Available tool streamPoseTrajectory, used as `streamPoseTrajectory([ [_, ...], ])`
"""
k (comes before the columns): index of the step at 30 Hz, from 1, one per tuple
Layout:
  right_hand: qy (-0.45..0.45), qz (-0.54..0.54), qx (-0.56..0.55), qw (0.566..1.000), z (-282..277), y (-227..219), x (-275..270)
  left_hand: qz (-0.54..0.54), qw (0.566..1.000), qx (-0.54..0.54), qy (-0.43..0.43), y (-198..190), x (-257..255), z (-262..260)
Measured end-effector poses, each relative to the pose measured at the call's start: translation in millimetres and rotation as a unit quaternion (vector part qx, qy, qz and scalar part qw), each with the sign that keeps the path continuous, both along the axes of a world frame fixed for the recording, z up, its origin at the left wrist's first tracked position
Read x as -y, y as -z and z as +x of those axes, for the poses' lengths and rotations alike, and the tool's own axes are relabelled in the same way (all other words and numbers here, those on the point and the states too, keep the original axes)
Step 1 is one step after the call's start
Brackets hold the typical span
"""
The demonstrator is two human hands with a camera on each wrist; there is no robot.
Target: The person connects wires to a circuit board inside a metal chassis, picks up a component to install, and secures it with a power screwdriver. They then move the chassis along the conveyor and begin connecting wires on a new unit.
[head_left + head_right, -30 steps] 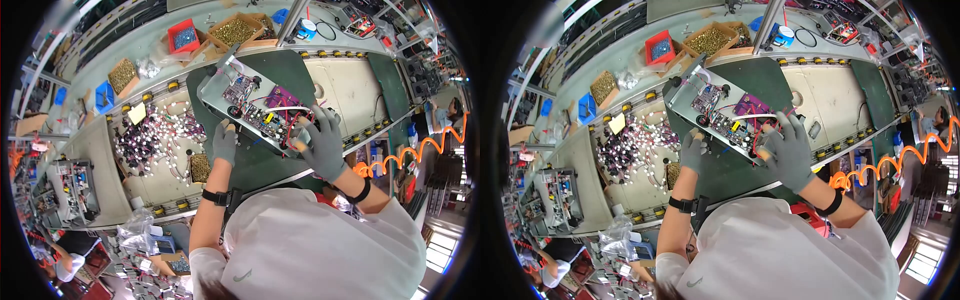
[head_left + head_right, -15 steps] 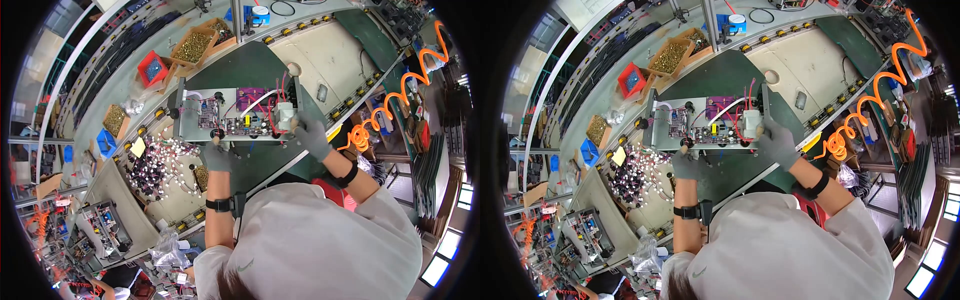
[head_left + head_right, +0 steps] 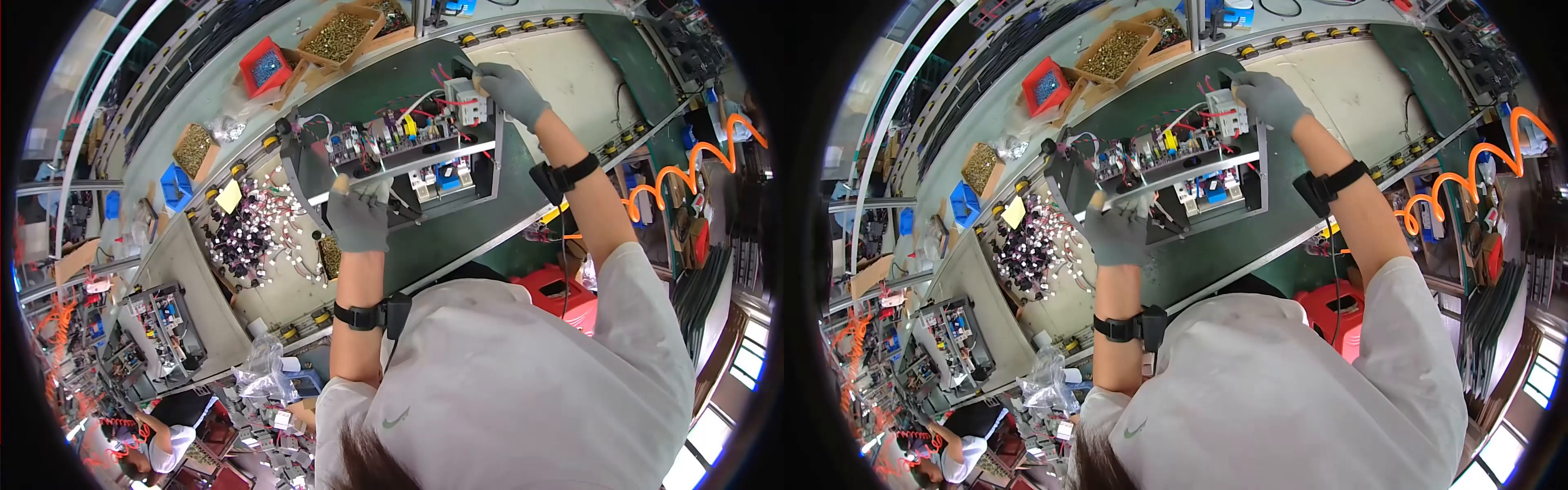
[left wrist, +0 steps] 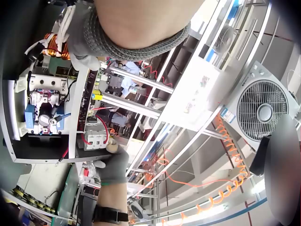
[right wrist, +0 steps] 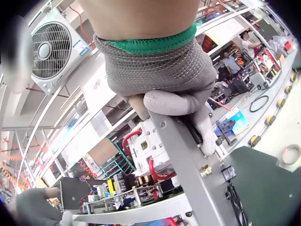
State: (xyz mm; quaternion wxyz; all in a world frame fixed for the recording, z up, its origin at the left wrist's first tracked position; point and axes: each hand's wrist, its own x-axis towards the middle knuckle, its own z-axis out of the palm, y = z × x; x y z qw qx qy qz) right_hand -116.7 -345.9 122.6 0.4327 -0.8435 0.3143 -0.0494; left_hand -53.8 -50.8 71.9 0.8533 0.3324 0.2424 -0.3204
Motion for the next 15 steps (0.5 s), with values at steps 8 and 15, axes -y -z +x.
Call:
streamPoseTrajectory([
  [8, -0.076, -0.109, -0.051, 0.99, 65, 18, 10, 0.018, 0.999, -0.011, -0.044, -24, 17, 47],
  [15, -0.164, -0.233, -0.034, 0.958, 125, 56, 5, 0.004, 0.997, -0.031, -0.076, -17, 0, 53],
])
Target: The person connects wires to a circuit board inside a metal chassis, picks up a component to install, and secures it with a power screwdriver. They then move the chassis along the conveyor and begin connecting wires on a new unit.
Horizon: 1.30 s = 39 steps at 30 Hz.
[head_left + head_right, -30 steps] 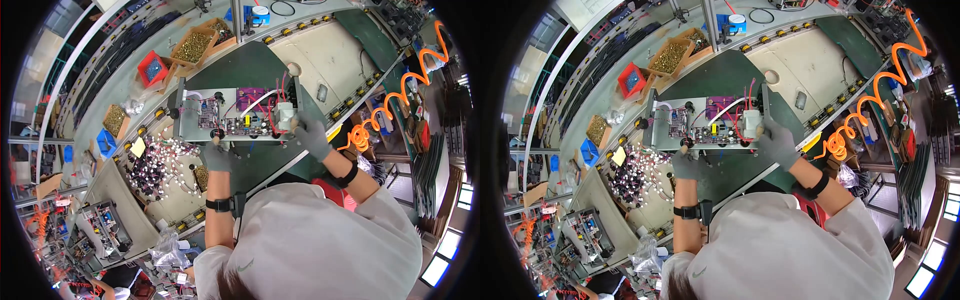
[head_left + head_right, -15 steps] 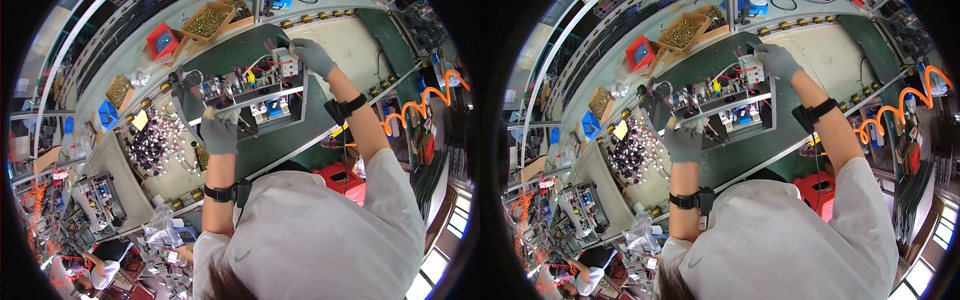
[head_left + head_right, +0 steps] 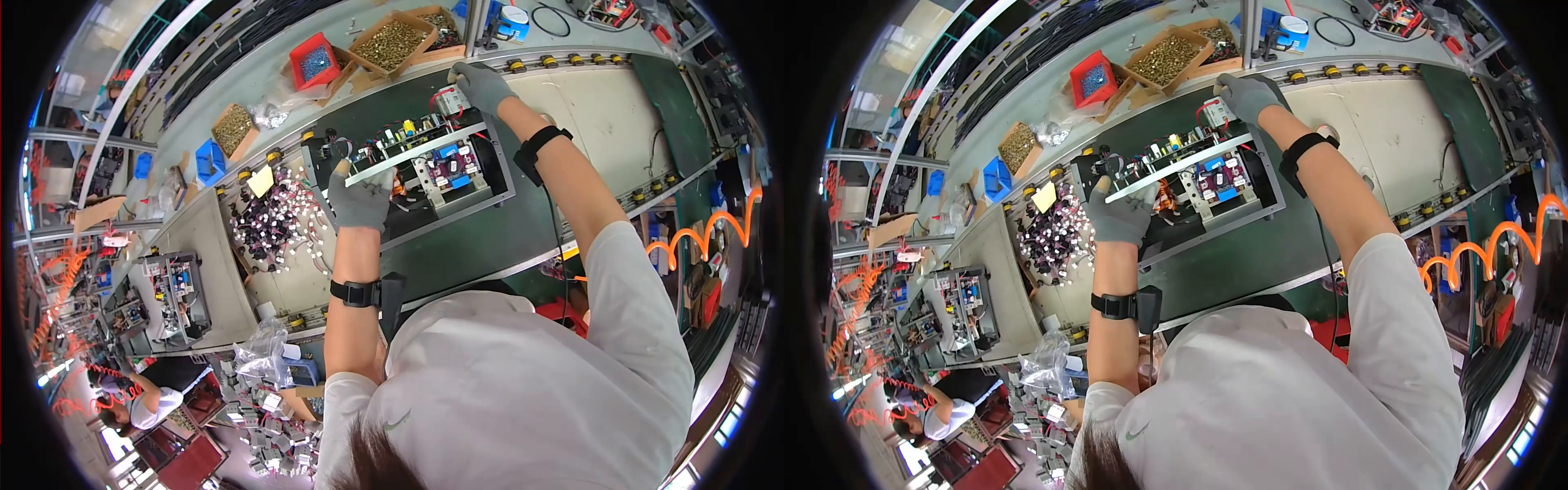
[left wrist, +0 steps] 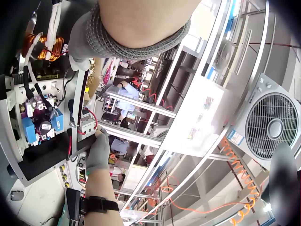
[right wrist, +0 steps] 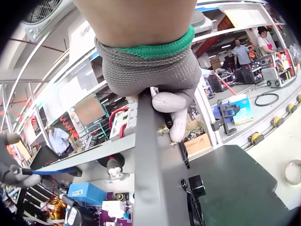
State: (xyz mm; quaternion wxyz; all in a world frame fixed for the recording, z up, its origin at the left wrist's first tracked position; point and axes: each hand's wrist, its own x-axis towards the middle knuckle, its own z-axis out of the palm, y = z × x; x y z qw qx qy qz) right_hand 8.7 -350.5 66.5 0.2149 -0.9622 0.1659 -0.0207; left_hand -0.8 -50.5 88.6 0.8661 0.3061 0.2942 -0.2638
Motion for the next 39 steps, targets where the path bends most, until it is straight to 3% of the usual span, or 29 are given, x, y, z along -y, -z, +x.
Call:
streamPoseTrajectory([
  [4, -0.005, -0.018, -0.064, 0.998, 20, 4, -2, -0.007, 1.0, 0.002, 0.028, 14, -8, 16],
  [6, 0.007, 0.018, -0.146, 0.989, 27, 7, -2, 0.031, 0.995, -0.027, 0.094, 21, -12, 29],
  [8, 0.013, 0.061, -0.176, 0.982, 22, 23, 6, 0.037, 0.995, -0.012, 0.095, 23, -14, 32],
  [11, -0.01, 0.057, -0.164, 0.985, 1, 49, 14, 0.075, 0.956, 0.049, 0.279, 40, -28, 43],
  [12, 0.019, 0.094, -0.159, 0.983, -11, 52, 11, 0.075, 0.955, 0.045, 0.282, 42, -33, 42],
  [13, 0.049, 0.13, -0.153, 0.978, -21, 53, 10, 0.247, 0.861, 0.189, 0.402, 46, -37, 42],
  [14, 0.053, 0.13, -0.157, 0.977, -25, 54, 9, 0.397, 0.704, 0.321, 0.493, 51, -40, 41],
  [15, 0.077, 0.121, -0.151, 0.978, -28, 48, 3, 0.528, 0.546, 0.428, 0.49, 83, -49, 38],
  [16, 0.1, 0.112, -0.144, 0.978, -28, 46, -2, 0.524, 0.547, 0.427, 0.494, 82, -45, 30],
  [18, 0.106, 0.107, -0.142, 0.978, -27, 48, -3, 0.543, 0.414, 0.529, 0.503, 74, -37, 18],
  [22, 0.116, 0.087, -0.131, 0.981, -29, 48, -6, 0.529, 0.393, 0.535, 0.527, 64, -31, 27],
  [26, 0.145, 0.078, -0.144, 0.976, -29, 41, -11, 0.471, 0.417, 0.536, 0.563, 51, -32, 40],
  [27, 0.146, 0.081, -0.143, 0.976, -30, 38, -12, 0.442, 0.464, 0.566, 0.519, 48, -29, 39],
  [28, 0.149, 0.083, -0.143, 0.975, -30, 38, -13, 0.441, 0.462, 0.566, 0.521, 47, -23, 37],
  [30, 0.155, 0.088, -0.135, 0.975, -31, 40, -13, 0.527, 0.425, 0.573, 0.462, 46, -8, 30],
  [31, 0.159, 0.09, -0.135, 0.974, -31, 41, -14, 0.557, 0.379, 0.59, 0.445, 52, 0, 23],
  [34, 0.172, 0.086, -0.142, 0.971, -29, 41, -14, 0.638, 0.341, 0.518, 0.456, 63, 24, 8],
  [36, 0.173, 0.086, -0.134, 0.972, -31, 40, -15, 0.636, 0.358, 0.522, 0.442, 67, 29, 2],
  [38, 0.177, 0.09, -0.136, 0.971, -31, 39, -15, 0.675, 0.314, 0.527, 0.411, 68, 32, -2],
  [39, 0.179, 0.094, -0.135, 0.97, -32, 39, -15, 0.673, 0.314, 0.527, 0.413, 70, 31, -5],
])
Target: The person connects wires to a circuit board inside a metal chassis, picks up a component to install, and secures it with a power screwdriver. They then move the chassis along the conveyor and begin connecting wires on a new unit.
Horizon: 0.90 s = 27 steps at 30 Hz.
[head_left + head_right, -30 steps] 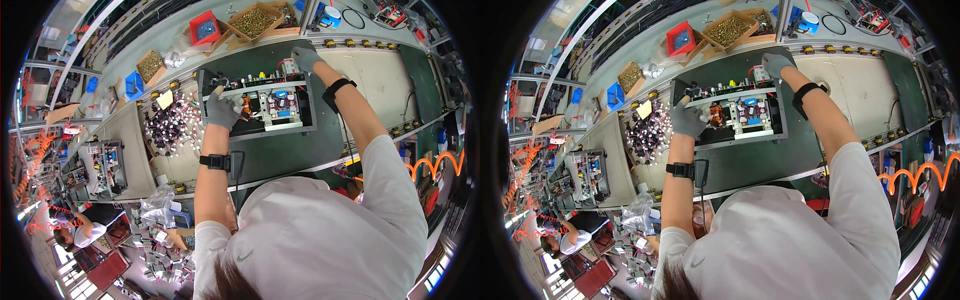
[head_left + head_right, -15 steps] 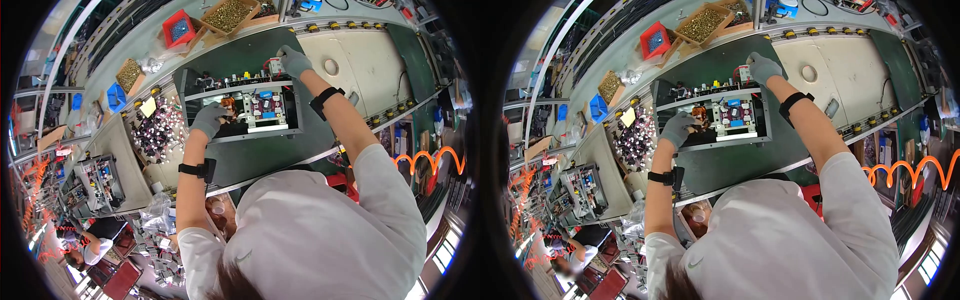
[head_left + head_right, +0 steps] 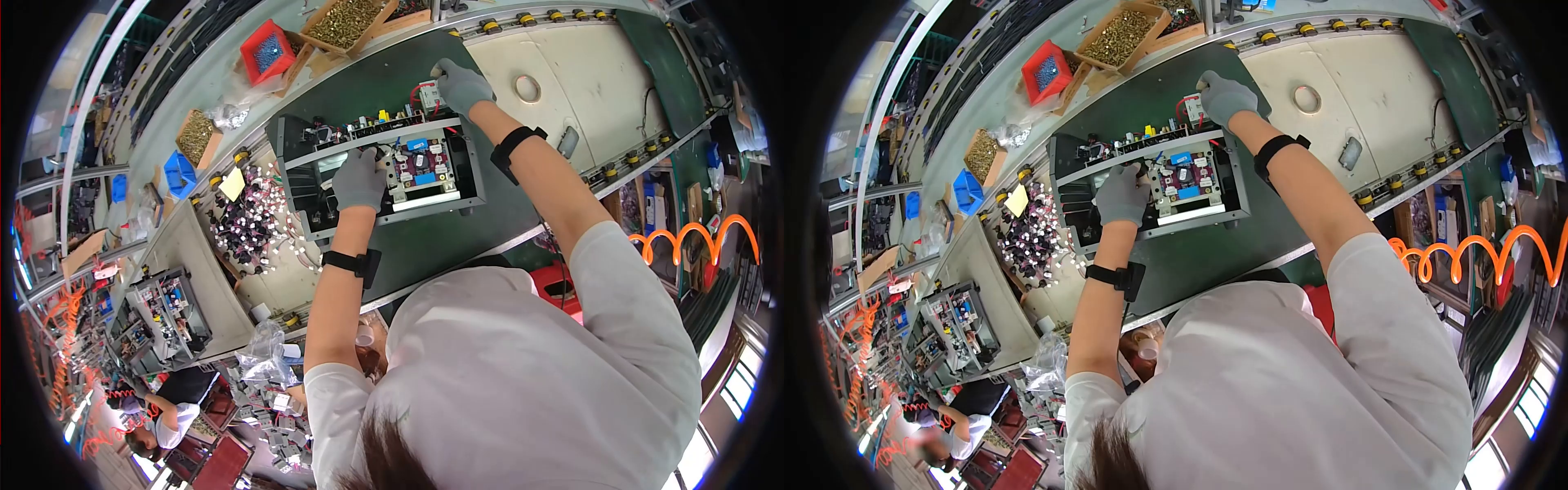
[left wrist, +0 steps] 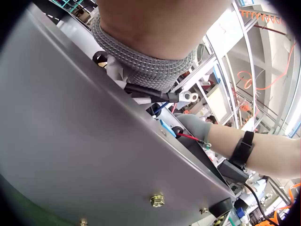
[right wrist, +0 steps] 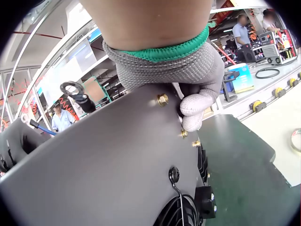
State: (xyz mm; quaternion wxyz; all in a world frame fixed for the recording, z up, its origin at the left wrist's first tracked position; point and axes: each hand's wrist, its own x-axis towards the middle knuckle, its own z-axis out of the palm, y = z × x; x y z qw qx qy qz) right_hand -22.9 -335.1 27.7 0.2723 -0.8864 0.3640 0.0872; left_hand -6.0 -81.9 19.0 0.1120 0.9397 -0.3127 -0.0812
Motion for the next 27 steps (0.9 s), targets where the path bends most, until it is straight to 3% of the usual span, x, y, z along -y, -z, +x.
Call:
streamPoseTrajectory([
  [3, -0.003, -0.016, 0.007, 1.0, 1, 6, 2, -0.014, 0.996, 0.077, 0.049, 10, -1, -7],
  [5, -0.001, -0.015, 0.008, 1.0, 0, 6, 1, -0.028, 0.977, 0.198, 0.078, 21, 5, -9],
  [6, 0.003, -0.015, 0.011, 1.0, 0, 5, 1, 0.018, 0.975, 0.206, 0.086, 12, 9, -12],
  [10, 0.0, -0.017, 0.008, 1.0, 0, 2, 1, 0.033, 0.967, 0.2, 0.152, 13, 8, -6],
  [12, 0.008, -0.011, 0.008, 1.0, 0, 2, 0, -0.049, 0.994, 0.068, 0.07, 8, 3, -5],
  [13, 0.007, -0.01, 0.008, 1.0, 1, 2, 0, -0.048, 0.994, 0.067, 0.07, 14, 3, -3],
  [15, 0.01, -0.006, 0.006, 1.0, 1, 3, 1, -0.153, 0.971, -0.144, -0.116, 22, 4, 1],
  [23, 0.007, -0.003, 0.015, 1.0, 1, 7, 2, 0.007, 0.974, -0.187, -0.127, -10, 14, 7],
  [27, 0.011, -0.027, 0.017, 0.999, 1, 5, 0, -0.085, 0.962, -0.21, -0.15, -2, -7, 4],
])
